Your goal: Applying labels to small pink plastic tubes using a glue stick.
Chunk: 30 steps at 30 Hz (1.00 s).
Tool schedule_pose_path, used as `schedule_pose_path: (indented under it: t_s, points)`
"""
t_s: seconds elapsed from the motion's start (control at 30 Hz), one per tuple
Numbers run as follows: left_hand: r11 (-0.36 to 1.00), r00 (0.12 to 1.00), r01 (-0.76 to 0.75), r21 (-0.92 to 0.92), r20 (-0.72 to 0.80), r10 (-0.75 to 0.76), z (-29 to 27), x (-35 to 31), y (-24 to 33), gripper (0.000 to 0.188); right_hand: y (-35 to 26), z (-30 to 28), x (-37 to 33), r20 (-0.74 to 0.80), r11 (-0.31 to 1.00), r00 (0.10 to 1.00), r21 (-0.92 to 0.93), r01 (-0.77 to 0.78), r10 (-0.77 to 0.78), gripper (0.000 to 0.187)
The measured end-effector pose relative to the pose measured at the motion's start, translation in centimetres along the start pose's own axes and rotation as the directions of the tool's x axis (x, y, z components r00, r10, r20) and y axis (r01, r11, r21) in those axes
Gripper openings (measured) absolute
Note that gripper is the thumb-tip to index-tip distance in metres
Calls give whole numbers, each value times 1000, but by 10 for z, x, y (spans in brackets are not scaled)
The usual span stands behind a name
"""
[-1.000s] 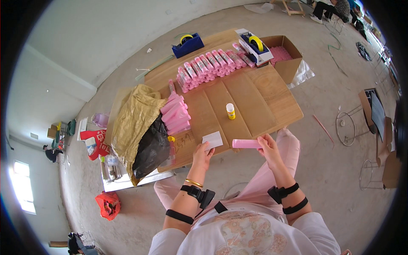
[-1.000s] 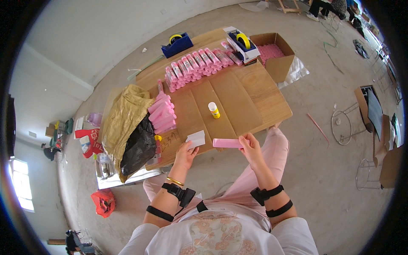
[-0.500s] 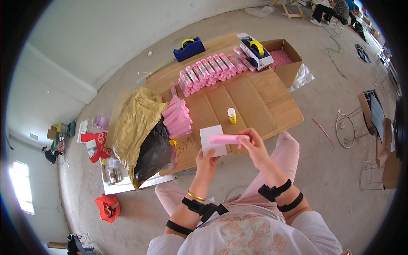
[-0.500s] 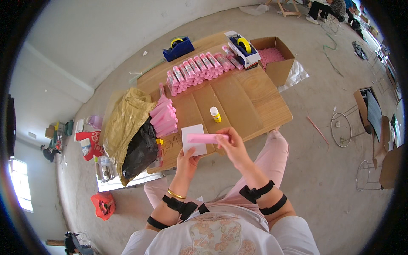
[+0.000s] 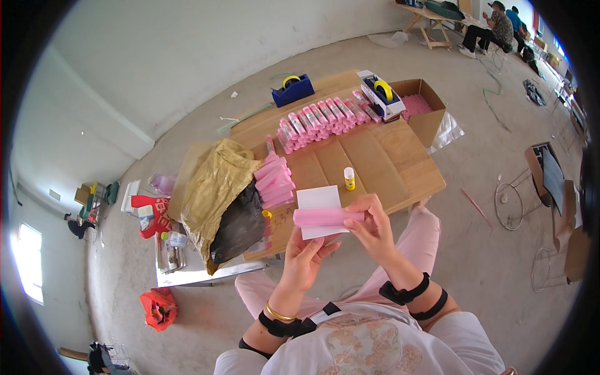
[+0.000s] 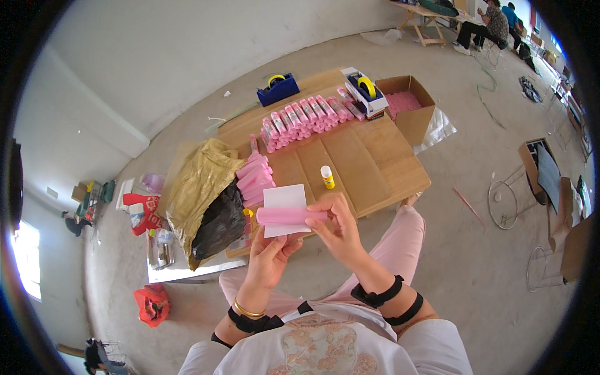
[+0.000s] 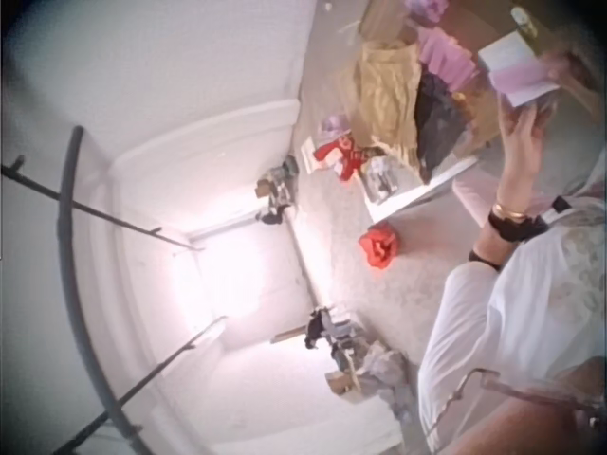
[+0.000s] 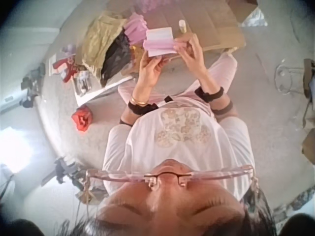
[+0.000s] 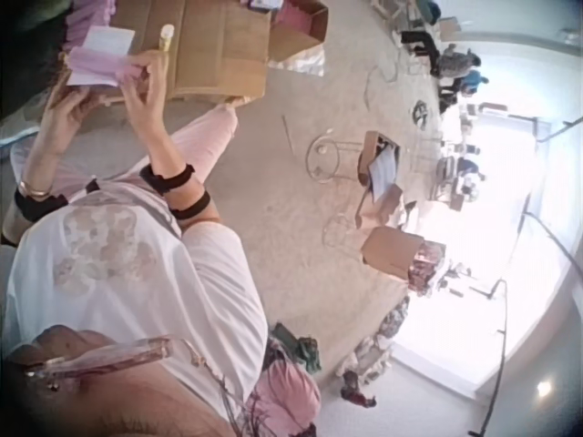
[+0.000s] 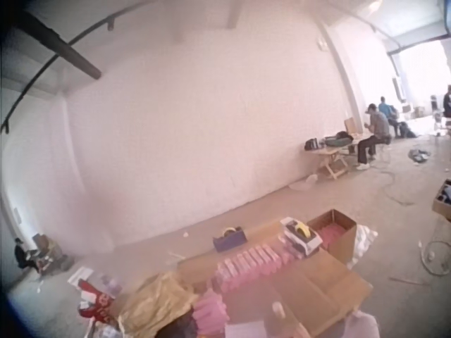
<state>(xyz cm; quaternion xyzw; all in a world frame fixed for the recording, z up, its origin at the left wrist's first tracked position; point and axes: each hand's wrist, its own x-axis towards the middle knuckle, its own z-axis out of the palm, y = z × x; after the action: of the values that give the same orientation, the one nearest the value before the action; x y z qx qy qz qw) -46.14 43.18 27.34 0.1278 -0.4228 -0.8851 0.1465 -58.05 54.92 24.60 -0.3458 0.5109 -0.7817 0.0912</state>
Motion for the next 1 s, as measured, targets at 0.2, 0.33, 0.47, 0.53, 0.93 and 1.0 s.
schedule_pose_path:
  t_s: [0.2, 0.33, 0.47, 0.53, 0.93, 1.0]
  points:
    - [988, 989, -114, 103, -77, 123, 2, -12, 2, 32, -23, 6, -10, 164, 989, 986, 138, -56, 33, 19]
    - [971, 974, -188, 148, -97, 203, 8, -24, 5, 28, -35, 7, -14, 219, 977, 973, 179, -115, 74, 20]
    - [960, 960, -239, 147, -111, 256, 13, -33, 11, 26, -48, 10, -16, 298, 954, 950, 250, -168, 89, 21]
    - [957, 955, -258, 133, -111, 273, 15, -36, 16, 25, -55, 13, -14, 318, 952, 944, 256, -169, 82, 22]
    - [943, 940, -322, 77, -94, 329, 26, -50, 36, 17, -81, 30, -6, 312, 975, 948, 180, -127, 65, 24]
    - [942, 938, -330, 65, -93, 335, 27, -53, 37, 16, -86, 32, -3, 347, 978, 937, 174, -116, 50, 25]
